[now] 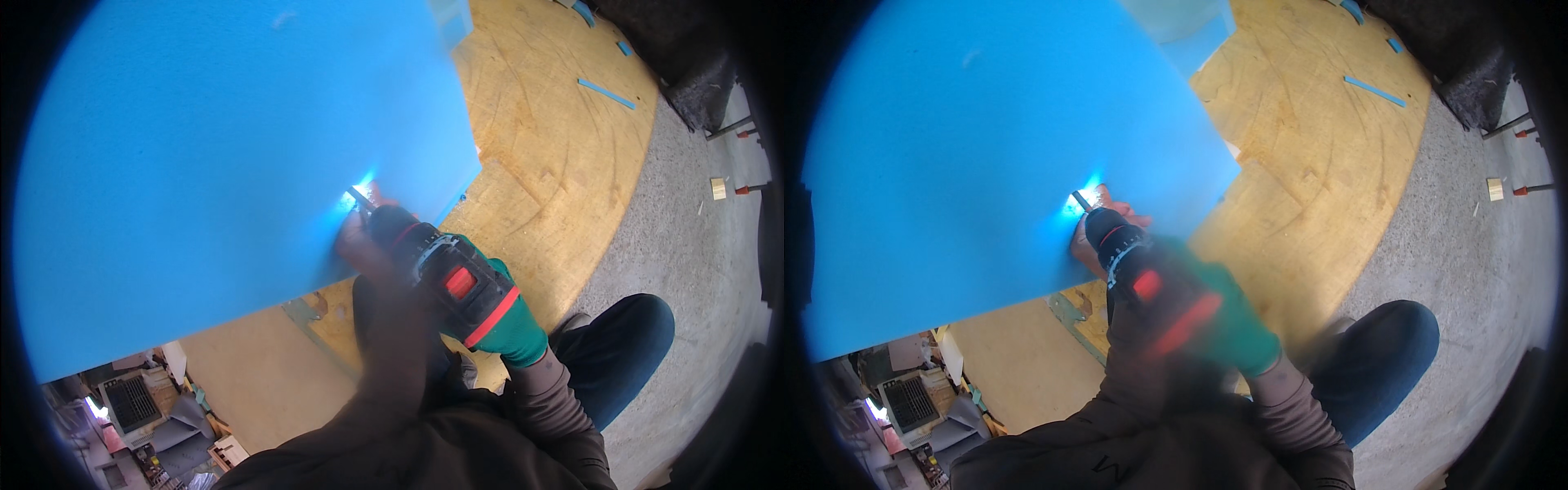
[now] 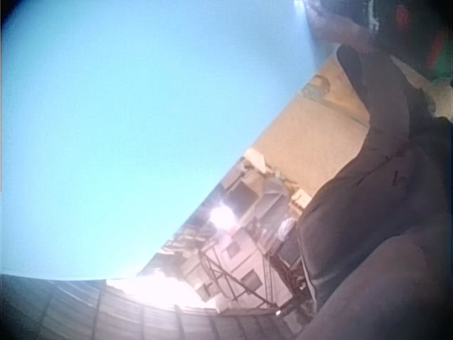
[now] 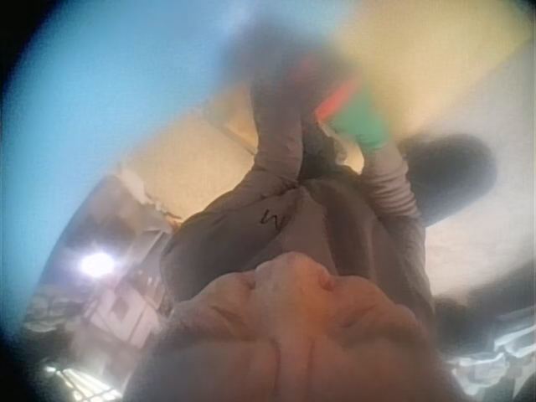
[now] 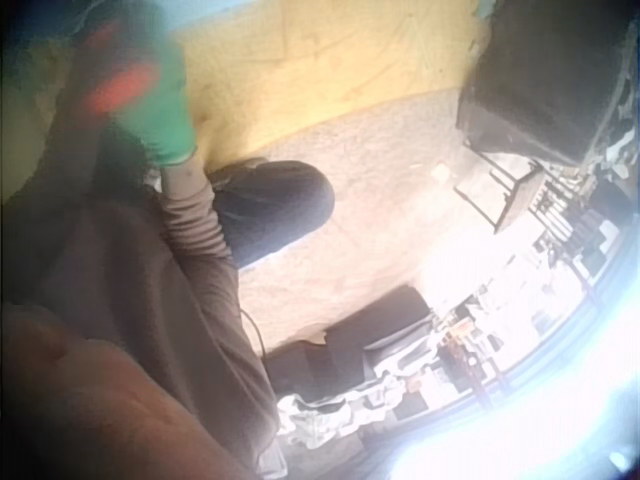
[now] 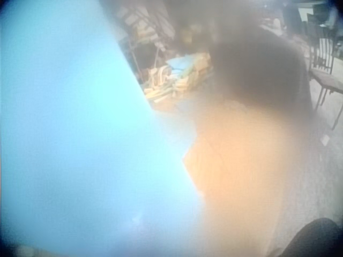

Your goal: The person kneels and uses a cordless drill to make multiple holes in a large blue foam board. After drilling, the person stands, walks across the workshop, picks up a broom, and briefly sweeps the floor.

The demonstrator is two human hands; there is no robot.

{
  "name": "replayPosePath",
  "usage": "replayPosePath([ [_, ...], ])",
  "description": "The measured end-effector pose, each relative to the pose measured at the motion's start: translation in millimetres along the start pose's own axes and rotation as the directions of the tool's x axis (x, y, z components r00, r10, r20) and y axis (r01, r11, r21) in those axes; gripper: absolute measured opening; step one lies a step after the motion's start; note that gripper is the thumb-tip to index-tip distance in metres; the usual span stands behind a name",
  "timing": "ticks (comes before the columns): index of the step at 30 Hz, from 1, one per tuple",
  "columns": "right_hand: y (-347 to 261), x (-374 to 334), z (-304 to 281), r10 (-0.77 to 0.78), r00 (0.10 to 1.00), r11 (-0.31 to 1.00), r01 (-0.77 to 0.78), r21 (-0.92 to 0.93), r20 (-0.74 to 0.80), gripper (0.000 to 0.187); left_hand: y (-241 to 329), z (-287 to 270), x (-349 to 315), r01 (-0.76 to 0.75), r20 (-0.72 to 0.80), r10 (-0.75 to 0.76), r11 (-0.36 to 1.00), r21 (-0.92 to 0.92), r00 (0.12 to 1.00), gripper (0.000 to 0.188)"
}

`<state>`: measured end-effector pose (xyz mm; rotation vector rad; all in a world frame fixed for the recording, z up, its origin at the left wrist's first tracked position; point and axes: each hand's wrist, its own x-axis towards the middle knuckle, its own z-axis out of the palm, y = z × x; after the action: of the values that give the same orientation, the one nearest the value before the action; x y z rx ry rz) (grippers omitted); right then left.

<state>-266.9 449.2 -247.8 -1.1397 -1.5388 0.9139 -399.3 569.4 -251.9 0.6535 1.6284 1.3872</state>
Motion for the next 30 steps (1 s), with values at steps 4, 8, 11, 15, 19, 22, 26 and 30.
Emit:
replayPosePath([
  [4, -5, 2, -7, 0.009, 1.0, 0.998, -0.008, -0.056, 0.008, 0.067, -8, 2, -10, -0.206, 0.012, 0.206, 0.977, 0.059, 0.978, 0.035],
  [8, -2, 7, -10, 0.047, 0.998, 0.999, -0.048, 0.007, 0.047, 0.039, -4, 4, -11, -0.318, 0.052, 0.315, 0.946, 0.056, 0.948, 0.034],
  [11, -2, 10, -14, 0.035, 0.999, 0.999, -0.036, 0.035, 0.029, 0.039, -3, 4, -17, -0.416, 0.116, 0.405, 0.904, 0.1, 0.907, 0.032],
  [15, -10, 15, -16, -0.071, 0.995, 0.997, 0.069, -0.035, -0.063, 0.038, -8, 2, -16, -0.353, 0.098, 0.359, 0.933, -0.072, 0.928, 0.031],
  [19, -12, 20, -20, 0.005, 1.0, 0.995, -0.005, 0.101, 0.008, 0.04, -17, -3, 0, -0.391, 0.075, 0.388, 0.92, 0.036, 0.919, 0.042],
  [22, -6, 20, -20, 0.184, 0.971, 0.91, -0.227, 0.348, 0.152, 0.042, -23, -7, 11, -0.55, 0.074, 0.55, 0.802, 0.231, 0.832, 0.04],
  [26, 0, 14, -17, 0.018, 0.997, 0.983, -0.033, 0.182, 0.081, 0.044, -26, -12, 12, -0.526, 0.091, 0.518, 0.828, 0.194, 0.85, 0.032],
  [30, -2, 6, -5, -0.091, 0.994, 0.995, 0.093, -0.026, 0.061, 0.052, -23, -11, 5, -0.425, 0.111, 0.412, 0.89, 0.164, 0.905, 0.042],
])
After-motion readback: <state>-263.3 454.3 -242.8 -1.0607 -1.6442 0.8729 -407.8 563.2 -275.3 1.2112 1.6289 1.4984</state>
